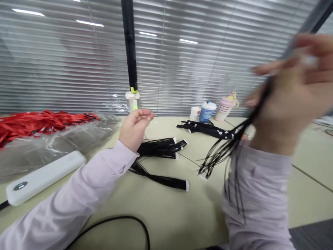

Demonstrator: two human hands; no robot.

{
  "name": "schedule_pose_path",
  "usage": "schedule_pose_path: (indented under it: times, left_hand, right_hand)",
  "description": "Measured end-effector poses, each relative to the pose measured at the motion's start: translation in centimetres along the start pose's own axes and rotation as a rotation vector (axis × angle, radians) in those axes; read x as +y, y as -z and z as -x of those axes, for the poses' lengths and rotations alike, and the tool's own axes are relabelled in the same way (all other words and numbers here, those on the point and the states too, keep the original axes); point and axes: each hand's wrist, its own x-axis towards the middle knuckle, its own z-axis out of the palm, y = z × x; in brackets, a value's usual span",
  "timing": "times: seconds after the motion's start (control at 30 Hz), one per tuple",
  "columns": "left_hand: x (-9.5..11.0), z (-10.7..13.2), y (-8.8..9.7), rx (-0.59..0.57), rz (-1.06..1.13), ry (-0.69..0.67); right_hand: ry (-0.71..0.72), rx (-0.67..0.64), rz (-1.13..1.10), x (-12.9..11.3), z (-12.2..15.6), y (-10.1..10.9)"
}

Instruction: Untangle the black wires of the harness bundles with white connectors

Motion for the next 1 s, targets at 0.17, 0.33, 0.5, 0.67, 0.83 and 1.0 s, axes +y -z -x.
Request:
schedule_pose_path:
  times: [0.17, 0.33, 0.5, 0.67, 0.83, 1.0]
  left_hand:
    - [2.9, 1.7, 0.2, -0.261, 0.055, 0.141]
    - [2.5, 0.4, 2.1, -0.377, -0.232, 0.268]
    - [1.7, -1.5, 4.3, -0.448, -0.522, 0.336]
    - [2.0, -1.9, 5.1, -0.587, -0.505, 0.398]
    - [2.0, -2.1, 5.3, -0.742, -0.533, 0.379]
    - [1.7, -2.1, 5.1, -0.778, -0.476, 0.399]
  right_hand:
    - [-0.028, -0.139, -0.16, -1.6, -2.6, -7.8]
    - [-0.086, -0.403, -0.371, -1.9, -2.6, -9.9]
    - [-0.214, -0.433, -0.13, -0.4, -2.2, -9.7]
    - [-0.181, -0.671, -0.149, 1.6, -0.6, -12.5]
    - [-0.205, -0.655, -0.202, 1.7, -0.1, -13.4]
    - [-0.192, -0.537, -0.11, 1.5, -0.5, -12.0]
